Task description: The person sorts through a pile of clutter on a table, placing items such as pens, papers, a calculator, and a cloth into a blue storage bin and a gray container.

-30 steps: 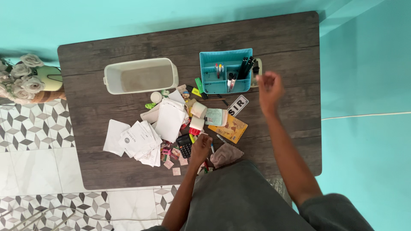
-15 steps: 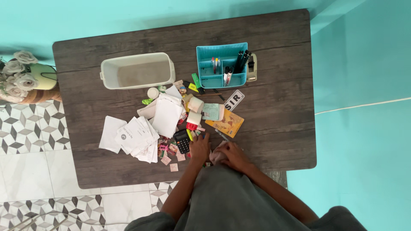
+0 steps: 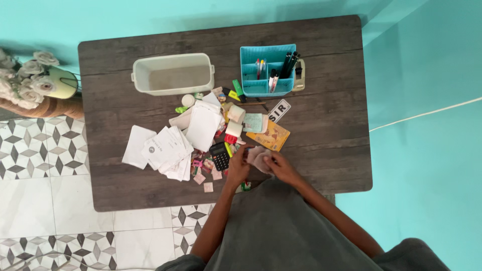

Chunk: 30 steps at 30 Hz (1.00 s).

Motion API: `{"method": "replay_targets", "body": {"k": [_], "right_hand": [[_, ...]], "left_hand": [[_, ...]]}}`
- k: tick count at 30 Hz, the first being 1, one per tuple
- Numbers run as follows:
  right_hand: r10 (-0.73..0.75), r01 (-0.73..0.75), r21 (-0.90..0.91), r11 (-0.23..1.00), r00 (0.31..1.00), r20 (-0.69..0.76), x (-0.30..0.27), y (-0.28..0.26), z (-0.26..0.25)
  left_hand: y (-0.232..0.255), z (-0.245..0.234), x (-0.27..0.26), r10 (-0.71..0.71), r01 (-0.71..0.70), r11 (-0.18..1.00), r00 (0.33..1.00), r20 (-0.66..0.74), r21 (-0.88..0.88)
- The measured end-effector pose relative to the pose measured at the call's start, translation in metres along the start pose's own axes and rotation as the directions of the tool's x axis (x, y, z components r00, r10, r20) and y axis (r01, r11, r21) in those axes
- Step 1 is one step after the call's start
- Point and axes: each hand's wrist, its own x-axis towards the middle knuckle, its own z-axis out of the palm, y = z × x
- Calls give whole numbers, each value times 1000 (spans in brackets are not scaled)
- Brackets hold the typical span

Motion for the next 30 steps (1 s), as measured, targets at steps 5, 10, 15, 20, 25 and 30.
{"method": "replay_targets", "body": {"k": [5, 10, 15, 20, 25, 30], "right_hand": [[145, -141, -135, 981, 989, 18, -14, -45, 23], [179, -136, -298, 945, 976, 120, -28, -84, 18], [34, 0, -272, 962, 992, 121, -36, -122, 41], [281, -236, -325, 916, 955, 98, -38, -147, 58], [149, -114, -320, 940, 985, 84, -45, -157, 48], [161, -161, -349, 923, 987, -27, -40, -170, 60]], "left_hand": [[22, -22, -15, -28, 28, 1000, 1000, -5, -7], [23, -59, -31, -122, 121, 989, 993, 0, -84], [17, -67, -56, 21, -25, 1000, 982, 189, 17], [23, -103, -58, 87, -161, 927, 971, 225, 339], [36, -137, -61, 33, -133, 938, 954, 297, 321], [18, -126, -63, 22, -154, 952, 896, 444, 264]]}}
